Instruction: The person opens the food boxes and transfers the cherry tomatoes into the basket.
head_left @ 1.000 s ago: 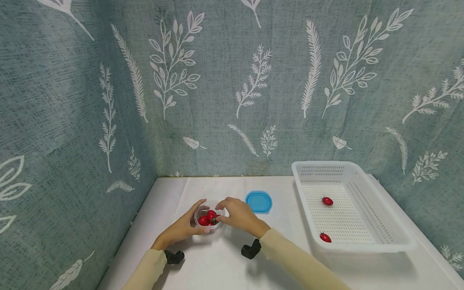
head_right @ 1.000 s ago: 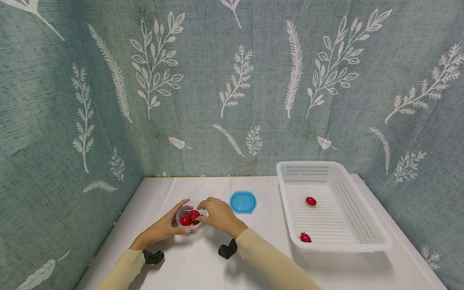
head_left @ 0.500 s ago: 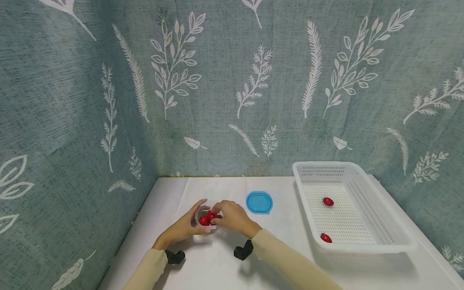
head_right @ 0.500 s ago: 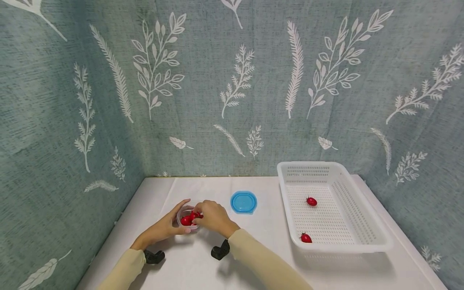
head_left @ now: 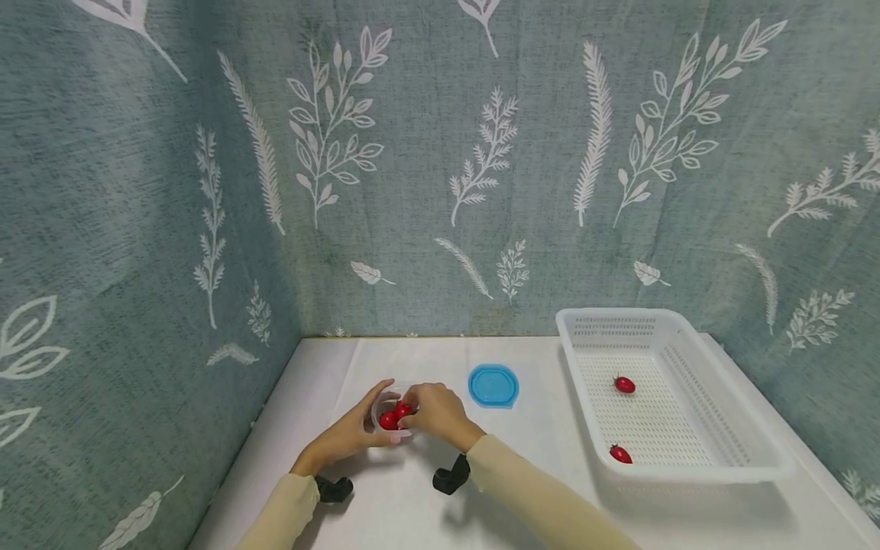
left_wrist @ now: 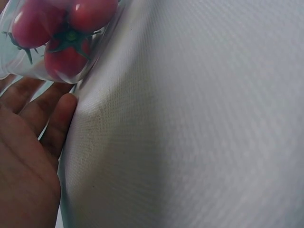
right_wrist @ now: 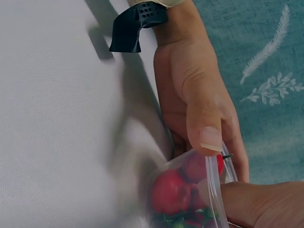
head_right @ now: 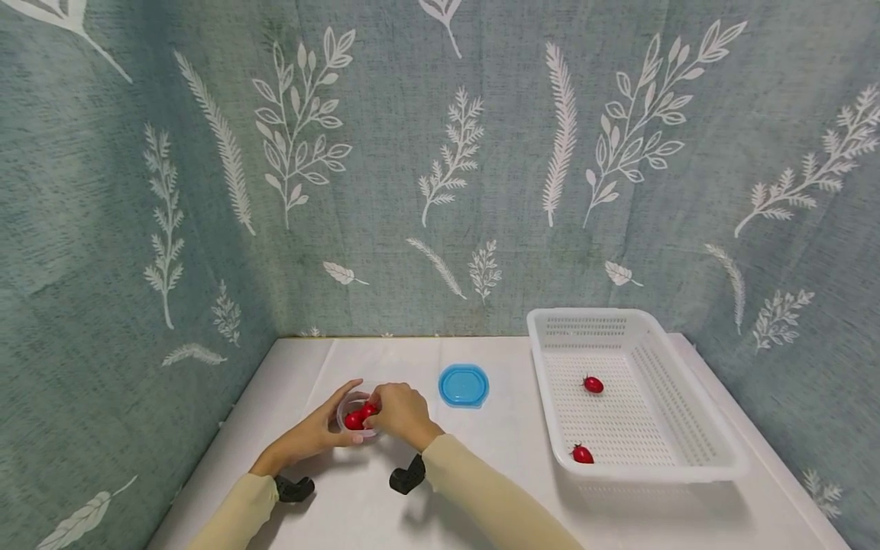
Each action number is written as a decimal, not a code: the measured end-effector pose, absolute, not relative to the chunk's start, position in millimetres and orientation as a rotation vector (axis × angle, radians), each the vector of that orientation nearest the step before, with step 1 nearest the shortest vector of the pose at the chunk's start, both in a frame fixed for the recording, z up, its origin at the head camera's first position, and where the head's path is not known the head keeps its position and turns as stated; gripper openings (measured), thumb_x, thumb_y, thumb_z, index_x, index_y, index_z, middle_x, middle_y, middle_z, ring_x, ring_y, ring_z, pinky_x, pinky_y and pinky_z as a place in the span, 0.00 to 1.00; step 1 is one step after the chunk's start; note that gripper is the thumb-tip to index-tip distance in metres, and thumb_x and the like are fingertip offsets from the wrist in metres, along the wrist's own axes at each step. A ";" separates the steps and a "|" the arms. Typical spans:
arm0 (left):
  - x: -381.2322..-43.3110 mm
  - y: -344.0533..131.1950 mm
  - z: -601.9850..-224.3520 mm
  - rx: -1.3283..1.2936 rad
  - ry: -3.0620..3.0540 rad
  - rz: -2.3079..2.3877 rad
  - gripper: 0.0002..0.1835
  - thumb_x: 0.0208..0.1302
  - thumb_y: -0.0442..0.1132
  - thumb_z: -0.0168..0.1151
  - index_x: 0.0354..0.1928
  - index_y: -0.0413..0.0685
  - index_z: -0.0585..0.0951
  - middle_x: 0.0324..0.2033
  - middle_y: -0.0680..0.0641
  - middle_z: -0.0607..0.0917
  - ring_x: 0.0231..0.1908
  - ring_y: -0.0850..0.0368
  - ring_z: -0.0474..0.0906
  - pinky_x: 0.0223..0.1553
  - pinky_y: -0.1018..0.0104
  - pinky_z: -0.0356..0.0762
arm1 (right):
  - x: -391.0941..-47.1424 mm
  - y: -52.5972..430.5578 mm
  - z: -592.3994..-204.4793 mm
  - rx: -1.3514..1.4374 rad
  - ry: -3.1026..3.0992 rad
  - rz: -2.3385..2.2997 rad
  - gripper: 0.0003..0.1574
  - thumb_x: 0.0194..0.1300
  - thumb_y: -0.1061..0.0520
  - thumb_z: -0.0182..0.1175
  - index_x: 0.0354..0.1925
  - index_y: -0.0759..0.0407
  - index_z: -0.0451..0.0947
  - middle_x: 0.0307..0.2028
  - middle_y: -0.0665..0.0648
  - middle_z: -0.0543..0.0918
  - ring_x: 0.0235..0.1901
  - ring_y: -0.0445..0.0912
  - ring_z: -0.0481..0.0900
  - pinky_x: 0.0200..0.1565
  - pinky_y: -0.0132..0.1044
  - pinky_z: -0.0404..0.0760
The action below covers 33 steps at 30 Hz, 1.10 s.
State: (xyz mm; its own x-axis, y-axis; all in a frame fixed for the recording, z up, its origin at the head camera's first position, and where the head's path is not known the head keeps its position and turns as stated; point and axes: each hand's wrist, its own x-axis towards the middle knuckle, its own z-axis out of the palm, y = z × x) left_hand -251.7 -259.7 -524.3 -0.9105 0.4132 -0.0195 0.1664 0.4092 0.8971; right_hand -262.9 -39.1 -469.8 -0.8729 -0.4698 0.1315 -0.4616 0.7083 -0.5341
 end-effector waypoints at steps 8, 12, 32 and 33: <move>-252.5 -258.1 -526.3 0.495 2.434 1.498 0.59 0.59 0.48 0.79 0.83 0.60 0.48 0.75 0.48 0.65 0.70 0.50 0.66 0.65 0.46 0.65 | -260.0 -41.8 -473.7 -0.777 2.970 -0.856 0.15 0.55 0.50 0.80 0.38 0.53 0.89 0.32 0.45 0.88 0.32 0.42 0.83 0.31 0.35 0.79; -253.4 -258.0 -526.8 0.495 2.436 1.496 0.59 0.59 0.48 0.79 0.83 0.61 0.48 0.75 0.48 0.65 0.70 0.50 0.66 0.64 0.47 0.65 | -260.3 -42.1 -475.7 -0.809 2.990 -0.850 0.14 0.57 0.50 0.79 0.38 0.53 0.89 0.30 0.45 0.87 0.28 0.39 0.80 0.28 0.33 0.77; -248.7 -257.3 -521.1 0.449 2.471 1.462 0.58 0.58 0.49 0.79 0.83 0.59 0.49 0.70 0.43 0.66 0.50 0.49 0.69 0.47 0.55 0.69 | -266.2 -22.4 -473.1 -0.886 2.909 -1.113 0.15 0.63 0.51 0.71 0.48 0.53 0.88 0.37 0.47 0.89 0.29 0.36 0.79 0.25 0.31 0.73; -248.7 -257.0 -521.1 0.453 2.463 1.472 0.59 0.59 0.48 0.79 0.83 0.58 0.49 0.72 0.43 0.65 0.54 0.49 0.70 0.51 0.53 0.70 | -266.1 -20.7 -472.1 -0.888 2.906 -1.128 0.16 0.63 0.50 0.71 0.48 0.53 0.87 0.38 0.47 0.89 0.30 0.36 0.80 0.25 0.32 0.72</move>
